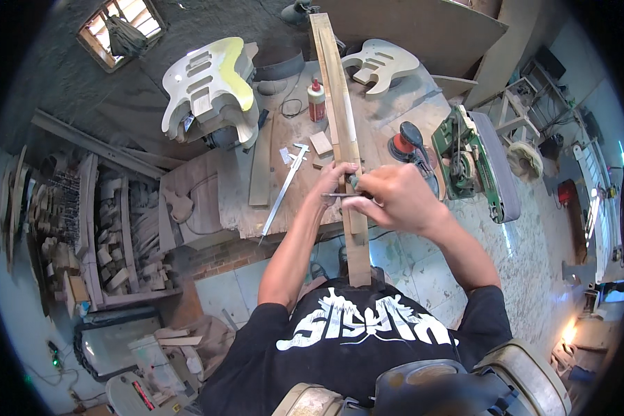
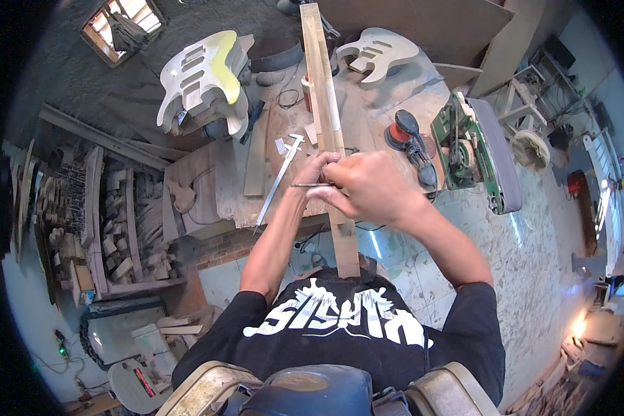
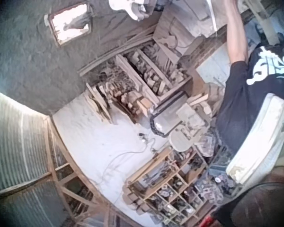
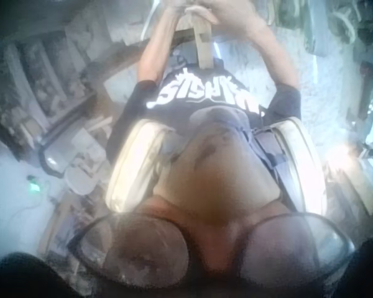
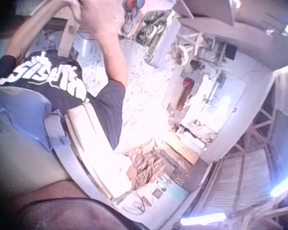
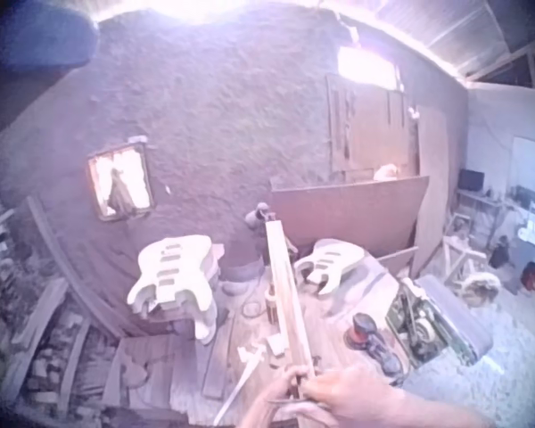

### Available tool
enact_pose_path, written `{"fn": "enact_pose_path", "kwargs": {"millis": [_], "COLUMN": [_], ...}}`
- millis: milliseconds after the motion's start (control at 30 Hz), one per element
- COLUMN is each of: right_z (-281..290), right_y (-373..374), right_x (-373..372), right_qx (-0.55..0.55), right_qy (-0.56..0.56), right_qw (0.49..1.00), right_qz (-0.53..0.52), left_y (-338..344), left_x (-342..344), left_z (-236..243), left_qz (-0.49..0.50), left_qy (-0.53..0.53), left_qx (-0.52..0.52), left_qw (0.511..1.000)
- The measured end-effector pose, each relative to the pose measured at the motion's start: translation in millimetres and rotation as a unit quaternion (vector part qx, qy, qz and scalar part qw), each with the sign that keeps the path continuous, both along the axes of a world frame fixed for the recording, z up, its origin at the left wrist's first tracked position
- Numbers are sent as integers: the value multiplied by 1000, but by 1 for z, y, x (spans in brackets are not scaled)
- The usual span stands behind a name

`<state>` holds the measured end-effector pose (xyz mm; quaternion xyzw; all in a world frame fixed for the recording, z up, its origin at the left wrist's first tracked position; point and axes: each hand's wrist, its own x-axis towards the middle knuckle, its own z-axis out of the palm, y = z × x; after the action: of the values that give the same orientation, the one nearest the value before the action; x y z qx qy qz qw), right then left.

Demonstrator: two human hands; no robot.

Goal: The person aligns two pieces of wood on a workbench and secures them together using a green C-clamp.

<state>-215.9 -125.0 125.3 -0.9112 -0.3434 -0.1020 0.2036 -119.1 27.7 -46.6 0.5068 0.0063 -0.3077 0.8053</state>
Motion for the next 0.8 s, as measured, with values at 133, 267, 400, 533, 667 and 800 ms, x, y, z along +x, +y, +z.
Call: {"fn": "enact_pose_path", "kwargs": {"millis": [133,267,400,533,667,800], "right_z": [-20,-53,-66,-62,-66,-66], "right_y": [-41,-69,-55,-59,-58,-61], "right_x": [59,147,194,210,210,211], "right_qx": [357,537,601,632,645,643], "right_qy": [75,259,354,393,371,393], "right_qw": [925,770,685,666,664,652], "right_qz": [-105,-227,-210,-59,-75,-86], "left_y": [-9,-17,-32,-40,-36,-36], "left_x": [-3,-7,-21,-24,-16,-3], "left_z": [-5,-3,8,11,1,1], "left_qz": [-14,-56,-45,-64,-112,-159], "left_qy": [-14,-52,-52,-47,-48,-11], "left_qx": [-44,-36,-53,-67,-68,-139], "left_qw": [999,996,996,995,990,977]}}
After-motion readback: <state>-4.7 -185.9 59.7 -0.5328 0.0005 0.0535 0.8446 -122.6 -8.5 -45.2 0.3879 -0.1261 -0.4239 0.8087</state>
